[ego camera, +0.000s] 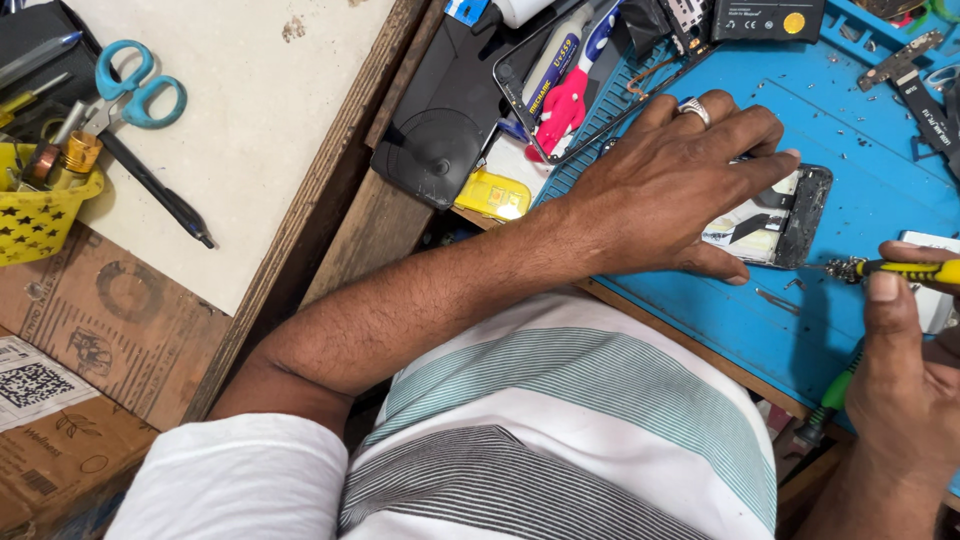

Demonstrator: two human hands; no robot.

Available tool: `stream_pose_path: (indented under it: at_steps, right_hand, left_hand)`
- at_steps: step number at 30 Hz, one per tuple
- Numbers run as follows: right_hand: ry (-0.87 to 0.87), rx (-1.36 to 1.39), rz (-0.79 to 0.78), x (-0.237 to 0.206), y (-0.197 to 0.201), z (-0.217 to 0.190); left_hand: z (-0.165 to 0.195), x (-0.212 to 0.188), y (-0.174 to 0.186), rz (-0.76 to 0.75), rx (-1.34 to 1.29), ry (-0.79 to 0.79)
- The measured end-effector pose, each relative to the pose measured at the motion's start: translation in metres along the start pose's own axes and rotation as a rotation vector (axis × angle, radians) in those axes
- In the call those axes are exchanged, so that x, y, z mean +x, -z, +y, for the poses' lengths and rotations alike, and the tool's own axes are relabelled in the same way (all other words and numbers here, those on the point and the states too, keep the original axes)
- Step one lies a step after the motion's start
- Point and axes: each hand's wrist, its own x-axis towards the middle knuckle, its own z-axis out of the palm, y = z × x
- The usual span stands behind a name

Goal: The person removes a battery from a smartphone using a screwdriver and a prying tool. They then use a soldering iron to work on the phone's internal components, focusing on the area where the battery was located.

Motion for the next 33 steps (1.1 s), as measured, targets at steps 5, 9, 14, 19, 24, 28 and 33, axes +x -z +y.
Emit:
stream_pose_path:
  at_steps: [5,9,14,19,24,28,33]
  right_hand:
    - [0.241,-0.163,-0.085,0.003,0.003,0.001]
    - [0.046,-0.123,-0.009,0.0,-0.001,0.0]
    - [0.027,0.088,-0.094,-0.001,0.01,0.011]
    - [-0.092,0.335,-0.057,0.001,0.009,0.023]
    - [-0.085,0.284,-0.034,0.001,0.007,0.019]
    - [-0.042,0.173,-0.032,-0.002,0.005,0.014]
    - [-0.057,0.062,-0.014,-0.001,0.006,0.011]
  left_hand:
    - [0.001,0.0,-0.001,0.018,0.014,-0.006]
    - [0.0,-0.001,-0.001,-0.017,0.008,0.002]
    - [-0.001,0.0,-0.003,-0.006,0.014,-0.008]
    - [-0.001,0.0,-0.005,-0.022,0.006,0.001]
    - [-0.001,0.0,-0.003,-0.004,0.006,-0.015]
    - [-0.001,0.0,-0.002,0.009,0.006,-0.023]
    - [-0.001,0.0,-0.002,-0.013,-0.007,-0.013]
